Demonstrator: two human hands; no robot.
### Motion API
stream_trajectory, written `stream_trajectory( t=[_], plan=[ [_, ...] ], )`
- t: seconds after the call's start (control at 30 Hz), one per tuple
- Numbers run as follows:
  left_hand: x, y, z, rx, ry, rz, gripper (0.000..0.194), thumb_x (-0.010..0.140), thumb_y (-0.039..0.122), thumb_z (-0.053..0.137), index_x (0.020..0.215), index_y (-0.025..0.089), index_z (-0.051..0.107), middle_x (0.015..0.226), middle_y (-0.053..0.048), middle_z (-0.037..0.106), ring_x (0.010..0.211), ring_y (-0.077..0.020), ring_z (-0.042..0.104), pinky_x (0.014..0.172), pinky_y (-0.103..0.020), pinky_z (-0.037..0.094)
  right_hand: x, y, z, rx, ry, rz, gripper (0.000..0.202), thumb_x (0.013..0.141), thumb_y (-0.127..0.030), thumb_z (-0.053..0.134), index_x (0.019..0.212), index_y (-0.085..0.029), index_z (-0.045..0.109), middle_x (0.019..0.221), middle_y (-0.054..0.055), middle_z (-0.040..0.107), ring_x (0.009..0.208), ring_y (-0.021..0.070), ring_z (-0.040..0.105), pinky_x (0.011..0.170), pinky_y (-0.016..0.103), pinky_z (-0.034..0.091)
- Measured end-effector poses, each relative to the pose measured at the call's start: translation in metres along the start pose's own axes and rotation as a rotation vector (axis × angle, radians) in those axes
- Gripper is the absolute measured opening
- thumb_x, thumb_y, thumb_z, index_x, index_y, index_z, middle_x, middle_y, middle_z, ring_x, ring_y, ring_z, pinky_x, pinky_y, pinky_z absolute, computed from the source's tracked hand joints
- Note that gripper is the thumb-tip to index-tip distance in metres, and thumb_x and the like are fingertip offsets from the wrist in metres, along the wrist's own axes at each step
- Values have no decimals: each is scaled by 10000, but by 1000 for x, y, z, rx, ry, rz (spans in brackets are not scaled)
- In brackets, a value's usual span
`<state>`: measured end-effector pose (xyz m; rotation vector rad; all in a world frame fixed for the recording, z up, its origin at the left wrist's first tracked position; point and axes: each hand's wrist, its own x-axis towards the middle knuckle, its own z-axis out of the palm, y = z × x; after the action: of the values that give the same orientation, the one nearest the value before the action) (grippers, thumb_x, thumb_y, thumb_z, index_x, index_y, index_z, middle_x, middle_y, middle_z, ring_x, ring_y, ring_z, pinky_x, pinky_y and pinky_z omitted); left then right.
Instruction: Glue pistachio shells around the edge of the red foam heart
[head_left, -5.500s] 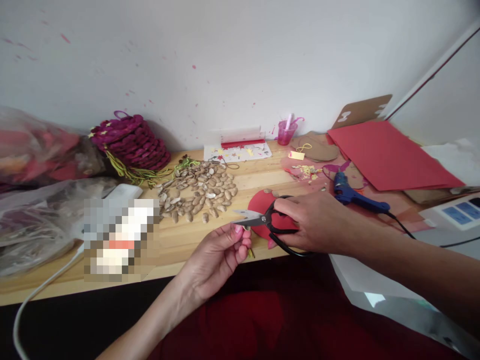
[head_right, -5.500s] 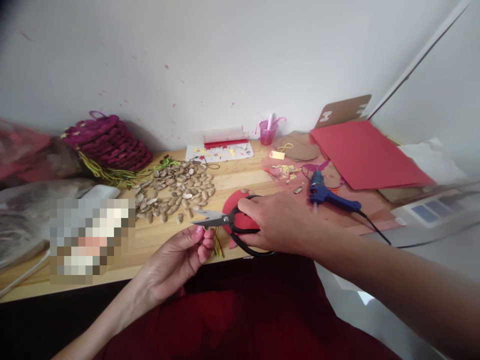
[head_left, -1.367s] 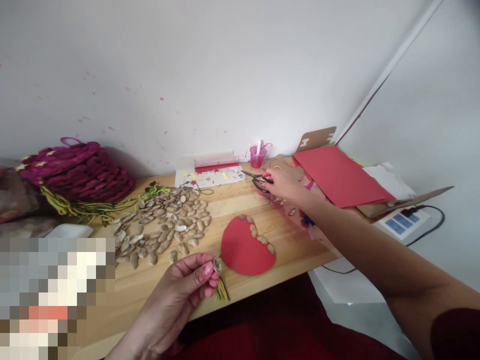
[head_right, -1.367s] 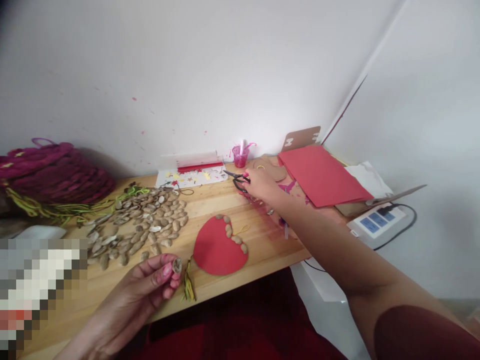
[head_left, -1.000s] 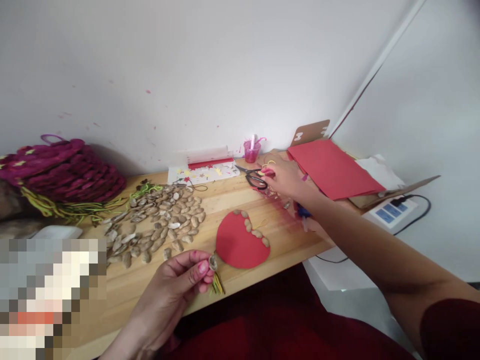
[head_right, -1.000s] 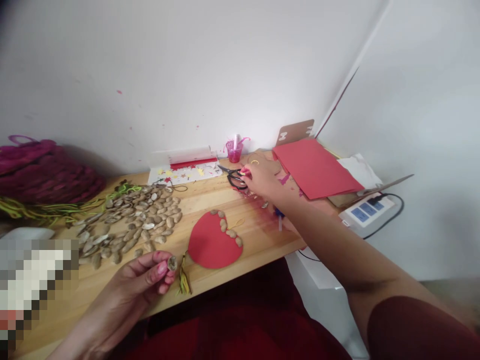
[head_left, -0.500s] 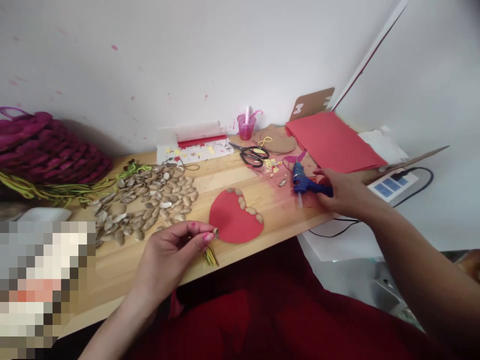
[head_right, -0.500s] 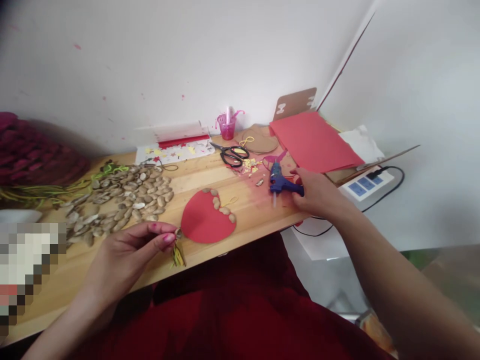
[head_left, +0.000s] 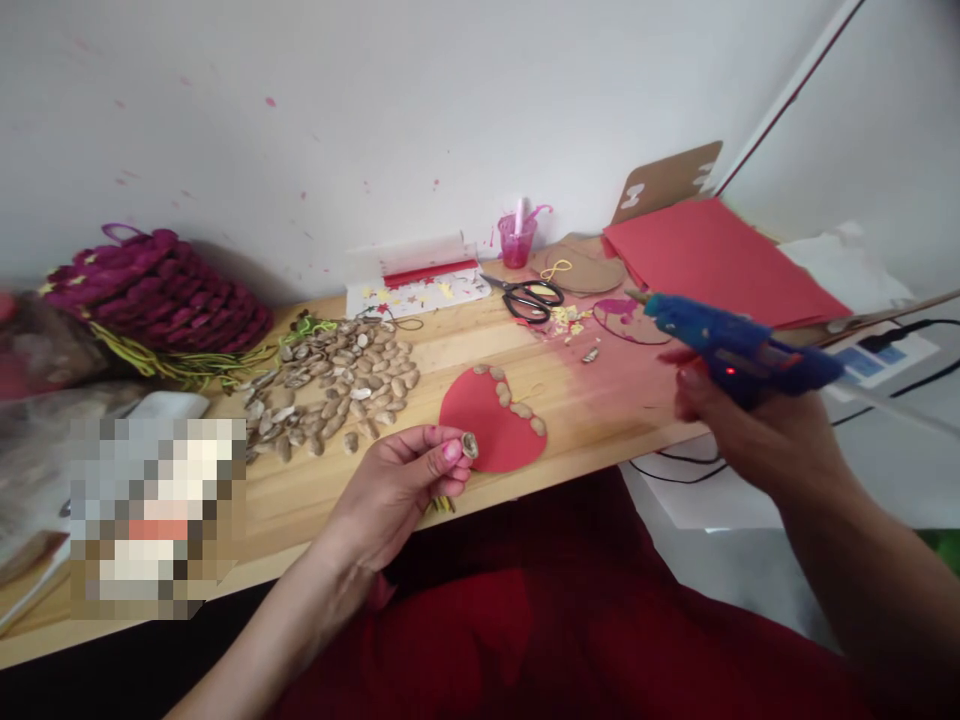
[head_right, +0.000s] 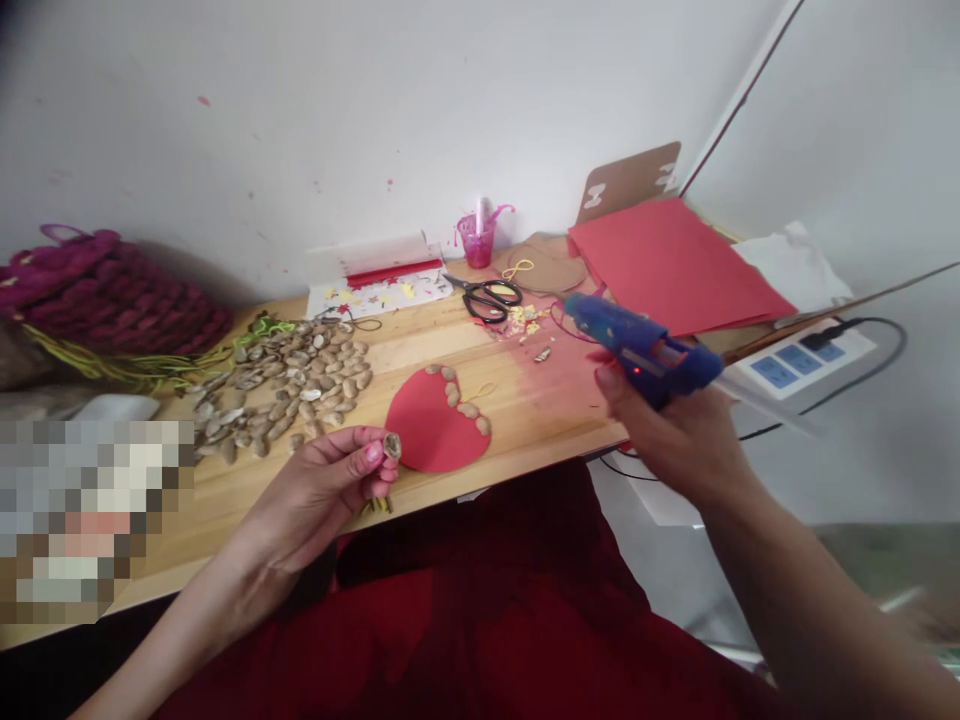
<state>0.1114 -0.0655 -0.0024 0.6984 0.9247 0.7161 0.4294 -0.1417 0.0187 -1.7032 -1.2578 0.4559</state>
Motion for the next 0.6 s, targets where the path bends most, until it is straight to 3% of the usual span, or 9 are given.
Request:
stream_trajectory(
  t=[0.07, 0.17, 0.3, 0.43, 0.6],
  plan=[
    [2, -1, 2, 1, -6, -2, 326, 570, 288, 967, 770, 128, 767, 649, -34, 707, 570, -89, 641, 539, -153, 560, -18, -6, 7, 108, -119, 58, 246, 909, -481, 654, 1012, -259, 680, 698, 14, 622, 630, 198, 583, 606, 350, 486],
    [4, -4, 2, -25, -40, -34, 320, 589, 285, 960, 785, 125, 763, 666, -34, 709, 576, -88, 642, 541, -153, 564, -41, -14, 20, 296, -380, 150, 255, 964, -479, 581, 1082, -262, 645, 608, -23, 583, 554, 165, 546, 512, 301, 435],
    [2, -7, 3, -67, -74, -49, 291, 619, 264, 946, 784, 122, 753, 660, -28, 701, 556, -77, 626, 531, -148, 558, -59, -32, 32, 402, -567, 213, 294, 973, -497, 555, 1087, -236, 629, 585, -39, 533, 510, 135, 483, 474, 274, 392],
    [-2, -9, 2, -74, -88, -39, 263, 649, 257, 930, 793, 125, 754, 657, -25, 701, 543, -69, 618, 531, -142, 551, -63, -48, 41, 372, -628, 157, 261, 971, -482, 564, 918, -239, 643, 597, -41, 511, 493, 115, 441, 432, 248, 353],
    [-6, -10, -3, -81, -88, -9, 242, 669, 254, 919, 796, 129, 755, 659, -28, 707, 556, -73, 630, 543, -144, 547, -64, -56, 43, 286, -636, 79, 260, 998, -462, 517, 934, -245, 646, 630, -37, 560, 510, 117, 488, 467, 250, 405]
  ],
)
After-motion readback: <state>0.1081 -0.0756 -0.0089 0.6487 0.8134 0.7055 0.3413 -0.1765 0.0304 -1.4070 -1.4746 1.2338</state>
